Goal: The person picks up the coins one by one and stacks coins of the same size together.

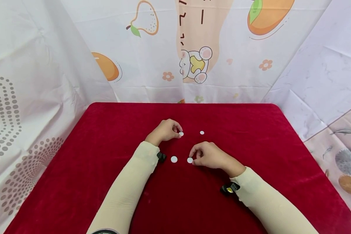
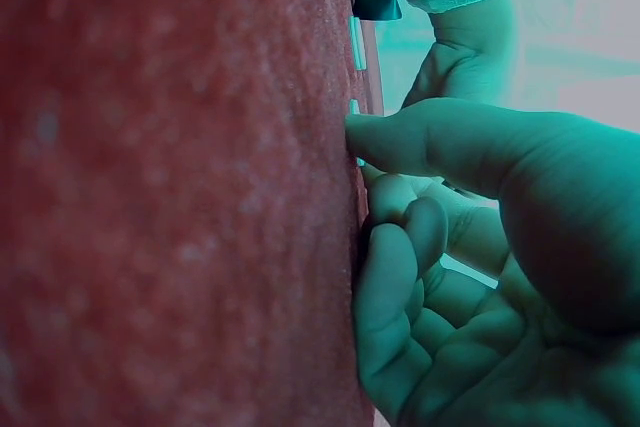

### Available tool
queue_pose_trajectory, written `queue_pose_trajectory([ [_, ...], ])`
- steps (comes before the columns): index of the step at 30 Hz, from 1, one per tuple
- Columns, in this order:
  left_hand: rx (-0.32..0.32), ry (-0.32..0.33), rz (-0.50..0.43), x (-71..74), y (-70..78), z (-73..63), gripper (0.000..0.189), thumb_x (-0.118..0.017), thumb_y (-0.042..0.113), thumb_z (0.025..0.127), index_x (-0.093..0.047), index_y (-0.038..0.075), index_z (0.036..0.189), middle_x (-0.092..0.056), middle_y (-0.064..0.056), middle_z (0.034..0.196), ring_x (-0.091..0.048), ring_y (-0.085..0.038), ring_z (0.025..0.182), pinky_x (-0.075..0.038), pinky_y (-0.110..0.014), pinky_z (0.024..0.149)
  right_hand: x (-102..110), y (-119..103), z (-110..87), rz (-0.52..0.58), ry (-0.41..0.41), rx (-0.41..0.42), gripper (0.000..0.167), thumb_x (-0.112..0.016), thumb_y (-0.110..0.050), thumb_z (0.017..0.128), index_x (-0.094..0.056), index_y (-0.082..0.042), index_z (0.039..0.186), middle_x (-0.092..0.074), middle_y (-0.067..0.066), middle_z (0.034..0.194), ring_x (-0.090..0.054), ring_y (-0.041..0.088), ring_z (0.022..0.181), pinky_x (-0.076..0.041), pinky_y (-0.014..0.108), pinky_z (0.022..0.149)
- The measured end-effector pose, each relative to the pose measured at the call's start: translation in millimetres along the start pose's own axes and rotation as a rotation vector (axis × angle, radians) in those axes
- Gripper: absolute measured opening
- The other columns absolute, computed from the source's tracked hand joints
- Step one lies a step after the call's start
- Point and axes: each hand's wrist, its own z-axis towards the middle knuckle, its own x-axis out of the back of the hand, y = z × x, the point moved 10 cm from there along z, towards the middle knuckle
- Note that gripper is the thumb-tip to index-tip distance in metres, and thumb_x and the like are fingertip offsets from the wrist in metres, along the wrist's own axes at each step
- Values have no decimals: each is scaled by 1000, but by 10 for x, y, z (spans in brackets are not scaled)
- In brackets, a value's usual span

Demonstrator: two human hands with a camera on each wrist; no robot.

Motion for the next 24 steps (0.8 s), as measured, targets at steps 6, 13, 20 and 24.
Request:
queue_pose_trajectory([
  [6, -13, -2, -3, -10, -15, 15, 19, -88, 21, 84, -79, 20, 100, -66, -5, 90, -60, -21, 84, -52, -31, 70, -1, 3, 4, -5, 0, 3, 15, -83, -13, 84, -75, -20, 94, -63, -6, 63, -53, 7, 55, -47, 27, 58],
  [13, -14, 3, 4, -7, -13, 25, 14, -88, 22, 84, -80, 21, 95, -67, -3, 89, -60, -21, 85, -52, -31, 71, 3, 22, 10, -5, -1, -3, 15, -83, -14, 85, -75, -21, 94, -62, -5, 63, -54, 8, 56, -47, 27, 58],
  [20, -22, 1, 14, -11, -10, 24, 13, -88, 22, 84, -81, 21, 95, -69, -1, 89, -61, -20, 86, -53, -31, 73, -2, 27, 12, -10, -7, -5, 15, -84, -14, 85, -75, -21, 95, -62, -5, 64, -54, 8, 57, -47, 28, 59],
  [24, -40, 8, 17, -4, -4, 30, 11, -87, 21, 85, -82, 19, 94, -72, 2, 88, -63, -18, 86, -54, -31, 74, -3, 30, 13, -8, -5, -10, 15, -84, -14, 85, -75, -21, 95, -62, -5, 64, -54, 9, 57, -47, 28, 59],
])
